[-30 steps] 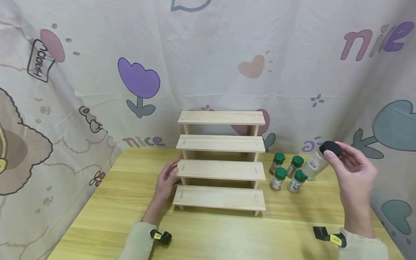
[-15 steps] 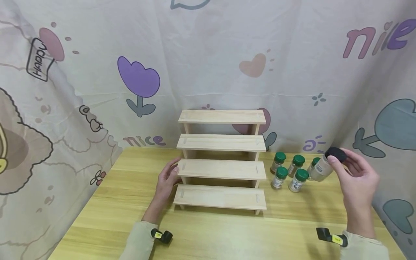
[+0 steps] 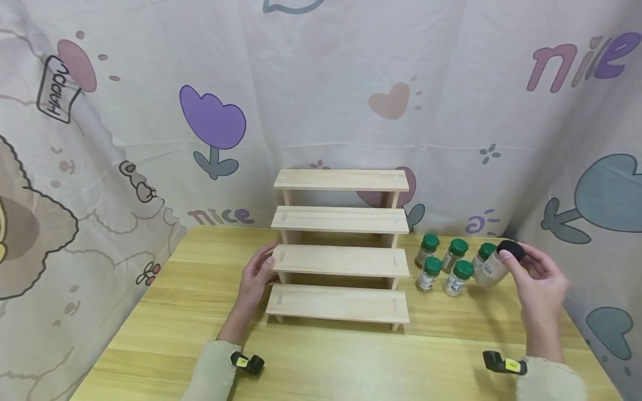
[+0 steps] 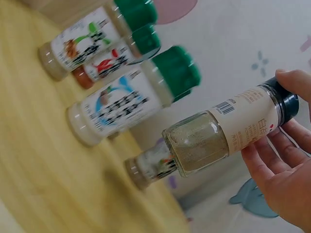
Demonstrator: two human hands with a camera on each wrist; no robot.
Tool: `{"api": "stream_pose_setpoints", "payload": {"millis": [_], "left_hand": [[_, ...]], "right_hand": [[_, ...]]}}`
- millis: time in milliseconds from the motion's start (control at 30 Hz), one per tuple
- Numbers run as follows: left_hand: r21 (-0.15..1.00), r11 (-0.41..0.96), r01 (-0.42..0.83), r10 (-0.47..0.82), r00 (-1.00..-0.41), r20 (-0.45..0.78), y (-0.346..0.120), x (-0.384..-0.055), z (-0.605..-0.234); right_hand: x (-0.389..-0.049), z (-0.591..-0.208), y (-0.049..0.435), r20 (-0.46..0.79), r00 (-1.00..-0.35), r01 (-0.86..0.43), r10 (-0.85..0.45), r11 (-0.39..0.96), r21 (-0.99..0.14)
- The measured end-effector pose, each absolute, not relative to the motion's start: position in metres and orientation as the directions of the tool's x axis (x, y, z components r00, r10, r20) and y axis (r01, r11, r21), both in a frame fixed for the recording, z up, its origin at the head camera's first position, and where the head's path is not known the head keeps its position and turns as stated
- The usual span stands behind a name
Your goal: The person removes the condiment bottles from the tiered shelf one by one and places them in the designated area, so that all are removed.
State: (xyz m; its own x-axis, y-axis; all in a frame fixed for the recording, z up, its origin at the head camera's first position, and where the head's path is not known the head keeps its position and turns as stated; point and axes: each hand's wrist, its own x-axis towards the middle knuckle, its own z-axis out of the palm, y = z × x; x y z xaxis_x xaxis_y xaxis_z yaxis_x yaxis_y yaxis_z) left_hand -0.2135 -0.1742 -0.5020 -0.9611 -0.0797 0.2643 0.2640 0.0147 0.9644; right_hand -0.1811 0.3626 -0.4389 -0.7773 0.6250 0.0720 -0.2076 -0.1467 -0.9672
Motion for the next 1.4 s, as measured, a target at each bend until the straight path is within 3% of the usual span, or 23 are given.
{"api": "stream_pose_setpoints", "payload": {"millis": [133,400,567,933,1400], "left_hand": [[0.964,0.015,0.267,-0.078,-0.960,0.267,-0.175,-0.214,-0.501],[0.971,0.008,0.239,-0.071,-0.968,0.239,-0.175,-0.205,-0.487],[0.969,-0.003,0.249,-0.081,-0.965,0.248,-0.177,-0.211,-0.503],[0.965,0.007,0.261,-0.080,-0.962,0.261,-0.177,-0.213,-0.500],[0.956,0.027,0.293,-0.078,-0.952,0.295,-0.175,-0.214,-0.503]], "right_hand": [[-0.184,-0.449,0.369,0.026,-0.816,-0.180,0.578,-0.211,-0.961],[-0.183,-0.466,0.372,0.025,-0.850,-0.075,0.526,-0.074,-0.994],[-0.179,-0.475,0.375,0.066,-0.872,-0.089,0.486,-0.023,-0.996],[-0.174,-0.477,0.380,0.162,-0.898,-0.171,0.410,0.015,-0.985],[-0.170,-0.475,0.391,0.111,-0.945,-0.076,0.308,0.122,-0.990]]}}
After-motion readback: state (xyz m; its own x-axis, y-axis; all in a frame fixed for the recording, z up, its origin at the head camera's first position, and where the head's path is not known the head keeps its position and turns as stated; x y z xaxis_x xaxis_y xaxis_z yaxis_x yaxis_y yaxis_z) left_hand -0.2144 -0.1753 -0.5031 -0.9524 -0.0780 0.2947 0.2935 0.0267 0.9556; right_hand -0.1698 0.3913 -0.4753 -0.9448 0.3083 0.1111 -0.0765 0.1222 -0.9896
